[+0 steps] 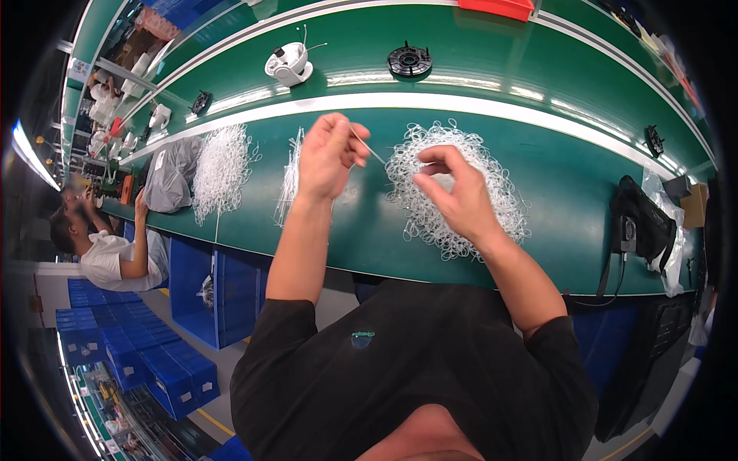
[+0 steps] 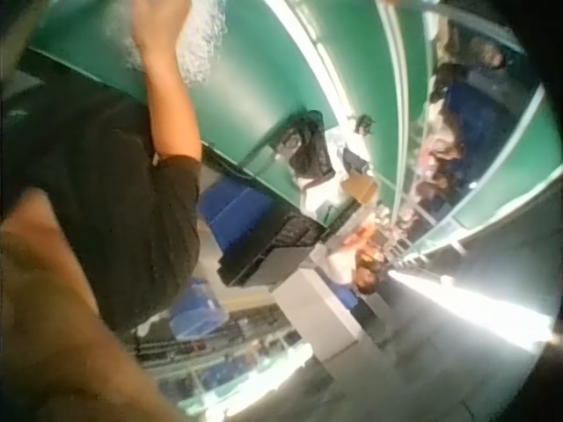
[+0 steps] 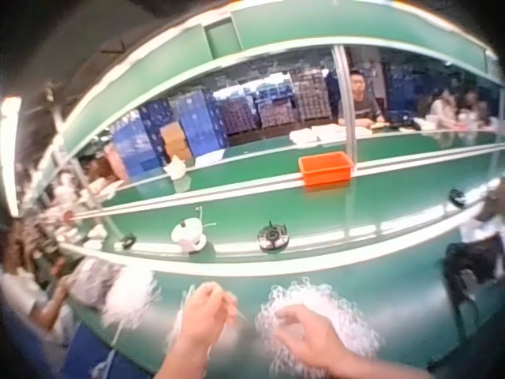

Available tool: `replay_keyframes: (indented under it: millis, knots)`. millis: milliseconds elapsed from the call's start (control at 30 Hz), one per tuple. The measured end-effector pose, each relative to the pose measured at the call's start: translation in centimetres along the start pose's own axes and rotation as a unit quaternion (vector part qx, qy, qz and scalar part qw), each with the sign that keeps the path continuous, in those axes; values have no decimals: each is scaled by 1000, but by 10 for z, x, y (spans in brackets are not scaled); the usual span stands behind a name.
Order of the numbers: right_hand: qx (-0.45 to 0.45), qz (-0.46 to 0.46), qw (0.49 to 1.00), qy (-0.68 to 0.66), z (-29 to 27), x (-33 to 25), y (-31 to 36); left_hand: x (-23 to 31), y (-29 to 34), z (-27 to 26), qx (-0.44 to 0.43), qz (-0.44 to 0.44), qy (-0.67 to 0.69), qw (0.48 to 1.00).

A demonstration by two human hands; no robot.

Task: The person assembles small white electronic devices on a green workbench. They pick up the devices, insert small white plastic components into them, and place the finished units on the table. The person also handles a pile of white zip ties, separating and organizing them.

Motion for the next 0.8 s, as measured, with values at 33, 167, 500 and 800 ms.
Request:
replay_keyframes:
  millis: [33, 167, 500, 800]
  knots:
    - [-15, 16, 999, -28, 8, 1, 0, -7, 7, 16, -22, -7, 37, 999]
    - [-19, 46, 995, -92, 17, 3, 2, -26, 26, 52, -76, -24, 114, 990]
    - [45, -9, 997, -63, -6, -4, 3, -53, 39, 55, -43, -47, 71, 995]
    - [110, -61, 992, 29, -7, -14, 2, -65, 43, 59, -32, -63, 90, 993]
Point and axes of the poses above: each hand's wrist, its own y-axis away from the middle knuckle, its own z-axis out of the palm, x = y × z, the point moved 7 cm from there along -y, towards the middle knuckle
